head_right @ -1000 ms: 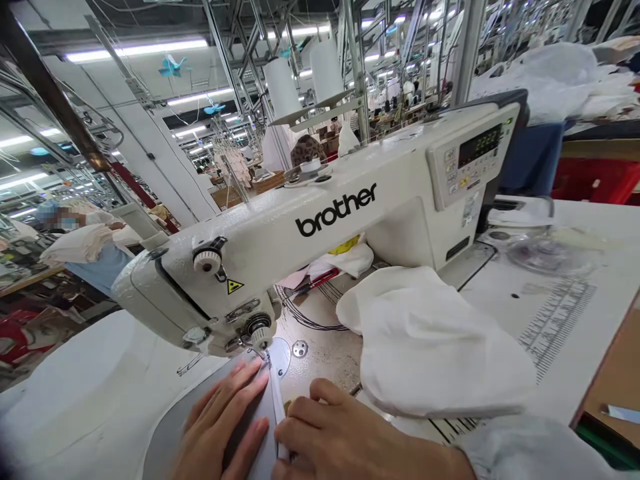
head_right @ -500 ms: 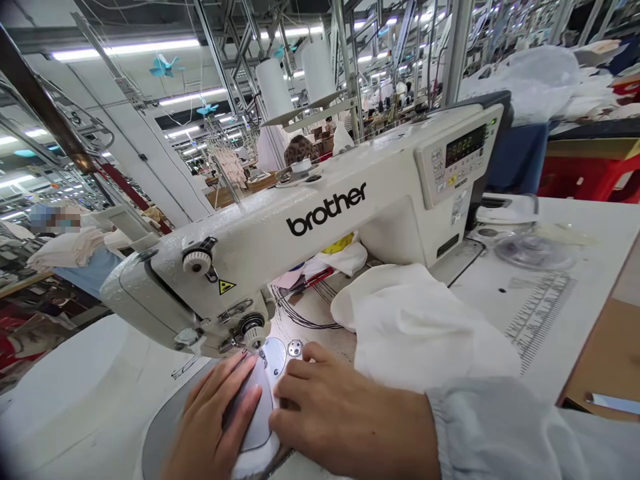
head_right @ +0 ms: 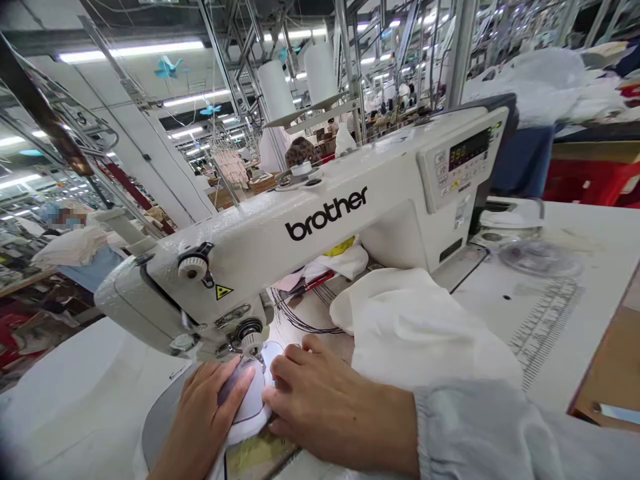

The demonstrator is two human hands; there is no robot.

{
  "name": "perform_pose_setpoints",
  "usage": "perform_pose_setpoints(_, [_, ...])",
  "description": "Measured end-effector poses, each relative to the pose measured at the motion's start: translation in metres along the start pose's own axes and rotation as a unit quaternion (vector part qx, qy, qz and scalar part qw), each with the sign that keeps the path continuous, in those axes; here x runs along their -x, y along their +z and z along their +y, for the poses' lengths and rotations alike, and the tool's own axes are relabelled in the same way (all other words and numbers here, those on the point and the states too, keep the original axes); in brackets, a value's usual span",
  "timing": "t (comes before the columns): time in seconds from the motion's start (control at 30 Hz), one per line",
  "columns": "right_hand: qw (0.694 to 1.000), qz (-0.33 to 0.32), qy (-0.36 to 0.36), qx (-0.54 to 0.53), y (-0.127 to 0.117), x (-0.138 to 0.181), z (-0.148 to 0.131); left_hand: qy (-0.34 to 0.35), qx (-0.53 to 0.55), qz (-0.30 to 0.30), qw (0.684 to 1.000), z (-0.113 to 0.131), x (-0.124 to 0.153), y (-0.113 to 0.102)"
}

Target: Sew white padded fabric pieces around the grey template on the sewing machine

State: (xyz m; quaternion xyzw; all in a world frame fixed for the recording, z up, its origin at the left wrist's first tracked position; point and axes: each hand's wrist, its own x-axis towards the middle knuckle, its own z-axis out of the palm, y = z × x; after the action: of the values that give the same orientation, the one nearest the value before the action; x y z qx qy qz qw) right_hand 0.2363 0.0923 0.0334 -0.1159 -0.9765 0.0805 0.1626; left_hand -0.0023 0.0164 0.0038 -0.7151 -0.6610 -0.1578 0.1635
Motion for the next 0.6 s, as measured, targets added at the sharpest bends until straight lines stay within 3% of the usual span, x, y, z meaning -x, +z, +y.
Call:
perform_pose_setpoints(0.1, [1.000,0.016,-0.002,0.012,0.002,0.000,0.000,0.006,0.040,-0.018,0.999,0.001,0.000,-0.009])
perform_pose_setpoints(0.3, [0.997,0.025,-0.059,0.051,-0.002,0.001,-0.002,0.143,0.212,-0.049,0.966,0.006,-0.001,-0.029])
perform_pose_setpoints(0.6, [0.998,0.036,-0.013,0.050,0.001,-0.001,-0.004,0.152,0.190,-0.015,0.970,0.007,0.001,-0.023])
